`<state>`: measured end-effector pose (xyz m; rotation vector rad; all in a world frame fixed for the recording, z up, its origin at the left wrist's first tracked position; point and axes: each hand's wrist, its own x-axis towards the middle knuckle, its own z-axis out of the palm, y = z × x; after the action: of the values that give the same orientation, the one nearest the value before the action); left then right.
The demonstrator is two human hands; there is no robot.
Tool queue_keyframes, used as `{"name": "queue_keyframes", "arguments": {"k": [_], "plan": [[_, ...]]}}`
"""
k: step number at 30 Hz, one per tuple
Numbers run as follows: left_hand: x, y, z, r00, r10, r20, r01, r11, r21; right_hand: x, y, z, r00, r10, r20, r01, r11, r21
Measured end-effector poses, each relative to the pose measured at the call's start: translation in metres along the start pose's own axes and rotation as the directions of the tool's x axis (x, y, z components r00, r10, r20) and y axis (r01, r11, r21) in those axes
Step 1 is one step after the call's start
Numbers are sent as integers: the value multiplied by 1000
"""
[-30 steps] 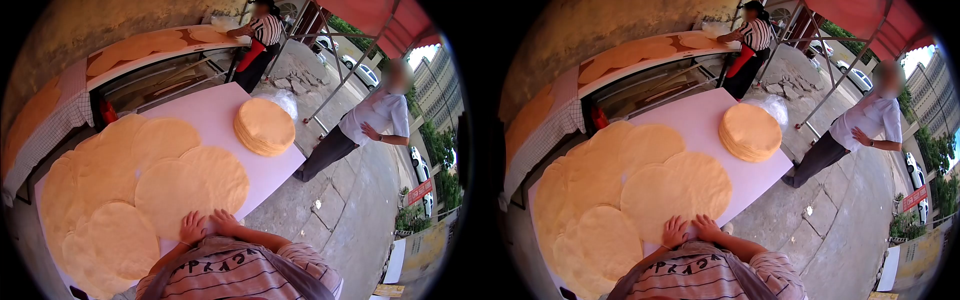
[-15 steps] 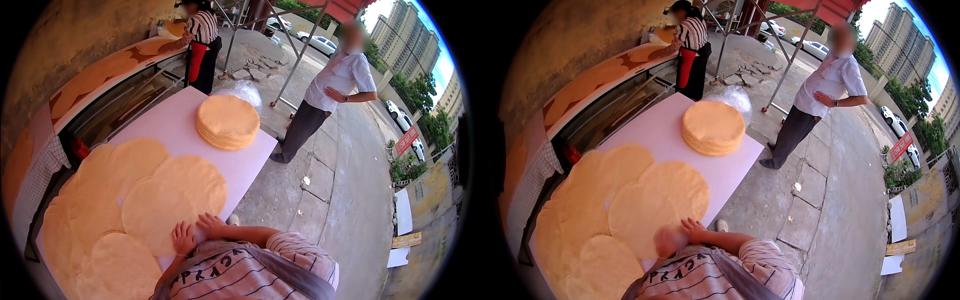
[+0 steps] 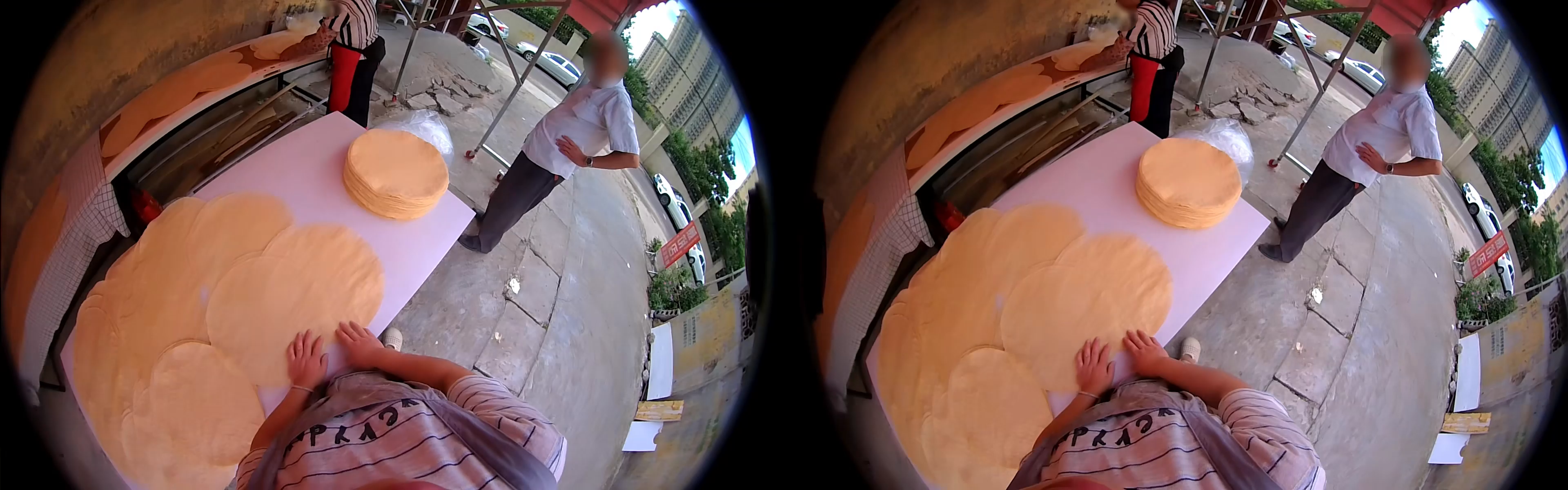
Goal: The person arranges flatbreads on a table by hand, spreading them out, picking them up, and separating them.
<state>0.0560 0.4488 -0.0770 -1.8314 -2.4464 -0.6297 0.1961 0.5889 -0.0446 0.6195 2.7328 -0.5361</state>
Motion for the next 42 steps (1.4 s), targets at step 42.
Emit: {"name": "queue_keyframes", "arguments": {"k": [42], "plan": [[128,-26,-288,832,-446,-330,291,857,-426,-4,29,13,989,-115,-91,123,989,81]]}}
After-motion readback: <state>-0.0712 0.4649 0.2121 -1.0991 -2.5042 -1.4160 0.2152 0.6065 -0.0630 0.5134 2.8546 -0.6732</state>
